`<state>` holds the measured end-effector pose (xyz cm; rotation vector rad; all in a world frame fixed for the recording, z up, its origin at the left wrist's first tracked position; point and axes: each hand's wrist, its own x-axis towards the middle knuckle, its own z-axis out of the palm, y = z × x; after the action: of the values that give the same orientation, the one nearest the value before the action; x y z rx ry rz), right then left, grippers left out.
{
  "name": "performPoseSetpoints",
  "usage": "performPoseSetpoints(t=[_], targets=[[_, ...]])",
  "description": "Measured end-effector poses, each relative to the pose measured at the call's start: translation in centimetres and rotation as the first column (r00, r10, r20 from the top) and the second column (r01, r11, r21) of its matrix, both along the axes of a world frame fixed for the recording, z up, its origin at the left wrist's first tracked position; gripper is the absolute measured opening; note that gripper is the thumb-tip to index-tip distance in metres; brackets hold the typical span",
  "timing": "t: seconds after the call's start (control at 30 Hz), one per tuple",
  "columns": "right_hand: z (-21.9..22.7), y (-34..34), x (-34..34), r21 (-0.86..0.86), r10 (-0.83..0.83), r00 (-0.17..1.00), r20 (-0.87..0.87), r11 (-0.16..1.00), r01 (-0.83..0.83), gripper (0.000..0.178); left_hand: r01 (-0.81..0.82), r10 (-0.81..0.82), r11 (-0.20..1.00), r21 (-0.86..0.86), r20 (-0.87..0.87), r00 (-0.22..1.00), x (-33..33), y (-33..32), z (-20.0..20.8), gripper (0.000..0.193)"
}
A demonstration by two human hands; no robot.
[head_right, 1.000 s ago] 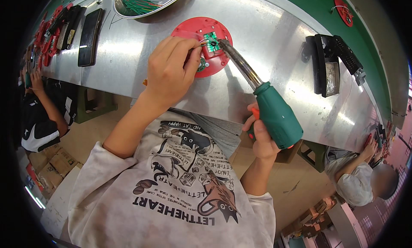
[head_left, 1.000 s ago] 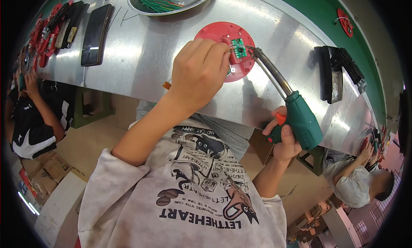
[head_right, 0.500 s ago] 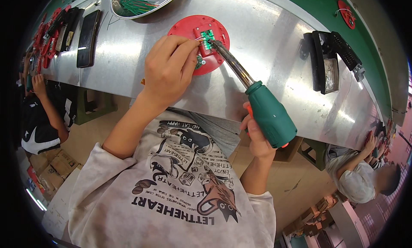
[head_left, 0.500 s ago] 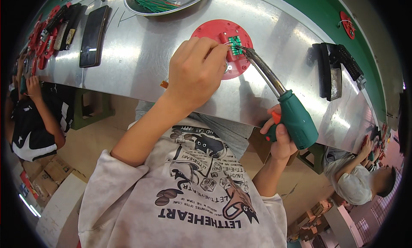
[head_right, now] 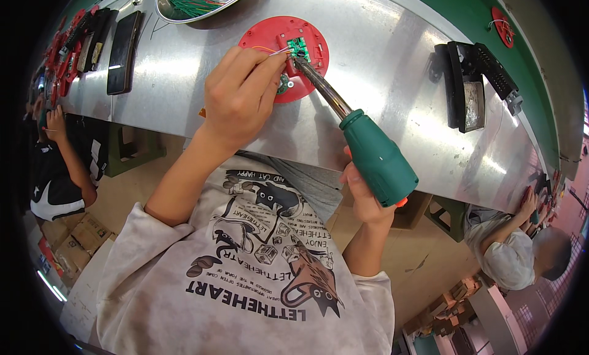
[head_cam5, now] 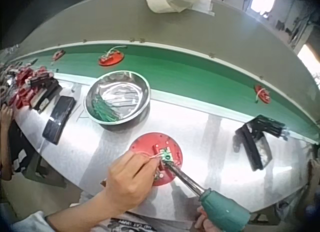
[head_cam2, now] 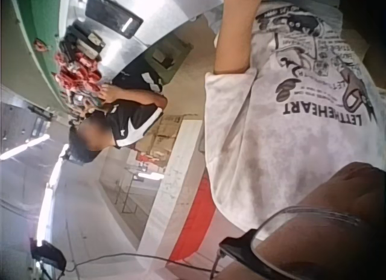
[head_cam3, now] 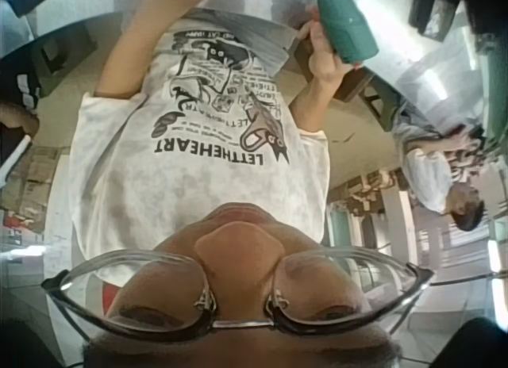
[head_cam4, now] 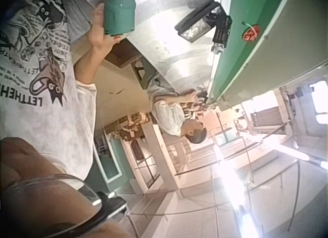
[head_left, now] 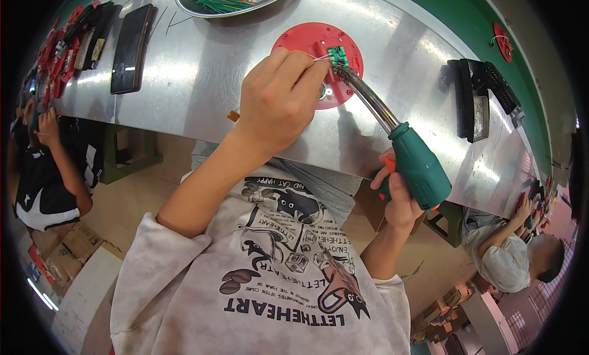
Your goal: Soldering electrical components onto small printed circuit boards attached to red bases.
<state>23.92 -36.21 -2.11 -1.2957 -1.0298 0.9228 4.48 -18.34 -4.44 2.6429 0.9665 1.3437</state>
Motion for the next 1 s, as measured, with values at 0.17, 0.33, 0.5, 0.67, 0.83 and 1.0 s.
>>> performPoseSetpoints(t=[0.17,0.33,0.5,0.67,0.83,1.0], targets=[[-0.1,0.0,-0.1,0.020,-0.006,1.000,0.007,1.000,0.006,0.043,0.007,-0.007,1.000,0.014,0.002,1.000,0.1,0.1,-0.2,0.023],[-0.2,-0.1,0.2,-0.001,0.005,1.000,0.025,1.000,-0.005,0.042,0.011,-0.011,1.000,0.020,-0.013,1.000,0.1,0.1,-0.3,0.025],[0.2,0.5,-0.4,0.006,-0.103,0.995,0.001,0.995,0.103,0.039,-0.004,0.004,0.999,0.035,-0.022,1.000,0.1,0.2,-0.4,0.026],[-0.4,0.3,1.2,0.121,-0.145,0.989,-0.028,0.982,0.147,0.047,-0.005,0.006,1.000,0.026,-0.036,0.999,0.1,0.0,-0.2,0.027],[-0.8,-0.2,2.1,0.119,-0.208,0.976,-0.067,0.969,0.215,0.048,-0.019,0.020,1.000,0.019,-0.051,0.998,0.1,-0.2,-0.1,0.027],[-1.0,0.0,2.3,0.123,-0.246,0.957,-0.153,0.956,0.265,0.047,-0.014,0.015,1.000,0.010,-0.058,0.998,0.1,-0.2,0.2,0.027]])
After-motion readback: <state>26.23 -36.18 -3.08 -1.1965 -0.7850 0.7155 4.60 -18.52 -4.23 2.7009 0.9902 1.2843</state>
